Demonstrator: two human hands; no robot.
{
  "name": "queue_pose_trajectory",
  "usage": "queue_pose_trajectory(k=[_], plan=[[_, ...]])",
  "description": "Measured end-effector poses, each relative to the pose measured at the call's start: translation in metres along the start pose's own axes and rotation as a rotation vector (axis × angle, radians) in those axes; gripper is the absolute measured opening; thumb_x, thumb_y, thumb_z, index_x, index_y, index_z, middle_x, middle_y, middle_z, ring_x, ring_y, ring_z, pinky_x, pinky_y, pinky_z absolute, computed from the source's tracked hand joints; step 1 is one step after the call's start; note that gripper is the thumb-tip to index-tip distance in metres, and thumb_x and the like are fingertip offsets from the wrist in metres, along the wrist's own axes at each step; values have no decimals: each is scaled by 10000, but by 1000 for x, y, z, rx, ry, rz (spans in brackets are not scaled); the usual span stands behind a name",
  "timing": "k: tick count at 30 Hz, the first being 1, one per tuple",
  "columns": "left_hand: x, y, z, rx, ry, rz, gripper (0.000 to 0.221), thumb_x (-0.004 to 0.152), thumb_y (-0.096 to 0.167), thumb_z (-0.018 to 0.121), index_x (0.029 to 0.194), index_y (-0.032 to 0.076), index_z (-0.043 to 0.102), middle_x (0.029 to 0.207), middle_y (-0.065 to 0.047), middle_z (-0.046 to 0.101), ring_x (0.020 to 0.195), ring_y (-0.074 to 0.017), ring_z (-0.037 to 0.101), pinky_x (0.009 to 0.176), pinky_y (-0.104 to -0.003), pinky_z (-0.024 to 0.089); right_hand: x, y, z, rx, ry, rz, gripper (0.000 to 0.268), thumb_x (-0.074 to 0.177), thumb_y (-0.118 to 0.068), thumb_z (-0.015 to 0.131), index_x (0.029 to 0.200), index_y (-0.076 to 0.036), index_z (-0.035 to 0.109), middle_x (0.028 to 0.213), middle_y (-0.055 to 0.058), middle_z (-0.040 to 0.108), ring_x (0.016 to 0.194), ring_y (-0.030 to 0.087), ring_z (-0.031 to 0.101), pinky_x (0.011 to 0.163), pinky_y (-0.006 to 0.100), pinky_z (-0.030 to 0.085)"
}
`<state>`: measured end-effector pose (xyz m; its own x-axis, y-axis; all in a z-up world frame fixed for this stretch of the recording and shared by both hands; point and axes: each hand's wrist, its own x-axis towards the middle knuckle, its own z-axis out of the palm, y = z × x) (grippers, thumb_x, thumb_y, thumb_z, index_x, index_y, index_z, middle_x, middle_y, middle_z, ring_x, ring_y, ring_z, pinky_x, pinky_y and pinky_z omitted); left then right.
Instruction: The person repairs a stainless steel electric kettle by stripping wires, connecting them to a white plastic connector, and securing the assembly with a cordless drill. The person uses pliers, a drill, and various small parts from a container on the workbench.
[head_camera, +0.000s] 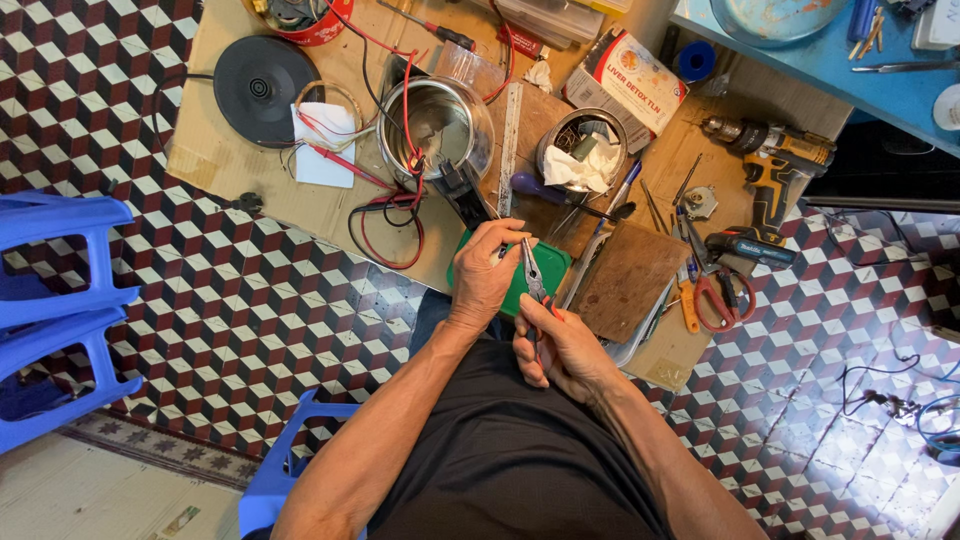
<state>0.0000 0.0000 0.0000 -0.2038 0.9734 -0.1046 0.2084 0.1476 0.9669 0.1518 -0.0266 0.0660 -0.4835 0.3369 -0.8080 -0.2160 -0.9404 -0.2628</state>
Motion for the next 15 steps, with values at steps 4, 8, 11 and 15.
queue_pose_trajectory(k=[4, 8, 11, 15], plan=[[0, 2, -1, 0, -7, 1, 121, 900, 75, 763, 1018, 71, 738, 1144, -53, 732, 1013, -187, 725, 858, -308, 584, 0, 0, 0, -7, -4, -7, 407, 1019, -438, 576, 860, -66, 530, 588, 64, 565, 413, 160, 526, 343, 271, 383], [0, 2, -2, -24, -18, 8, 123, 907, 67, 752, 1030, 72, 743, 1143, -56, 730, 1013, -185, 720, 863, -307, 584, 0, 0, -1, -21, 3, 5, 410, 1012, -437, 574, 857, -60, 529, 581, 60, 555, 407, 159, 522, 337, 271, 382], [0, 2, -2, -28, -19, 4, 121, 909, 61, 746, 1030, 69, 742, 1135, -55, 732, 1005, -181, 722, 856, -304, 583, 0, 0, -2, -29, 0, 0, 407, 1013, -433, 575, 862, -58, 525, 587, 62, 557, 408, 160, 522, 340, 273, 384], [0, 1, -2, -34, -17, 1, 126, 905, 57, 749, 1030, 68, 741, 1129, -56, 734, 1002, -181, 722, 852, -302, 585, 0, -2, 0, -36, -2, 1, 402, 1013, -431, 574, 867, -60, 524, 590, 60, 558, 407, 158, 524, 338, 270, 386]])
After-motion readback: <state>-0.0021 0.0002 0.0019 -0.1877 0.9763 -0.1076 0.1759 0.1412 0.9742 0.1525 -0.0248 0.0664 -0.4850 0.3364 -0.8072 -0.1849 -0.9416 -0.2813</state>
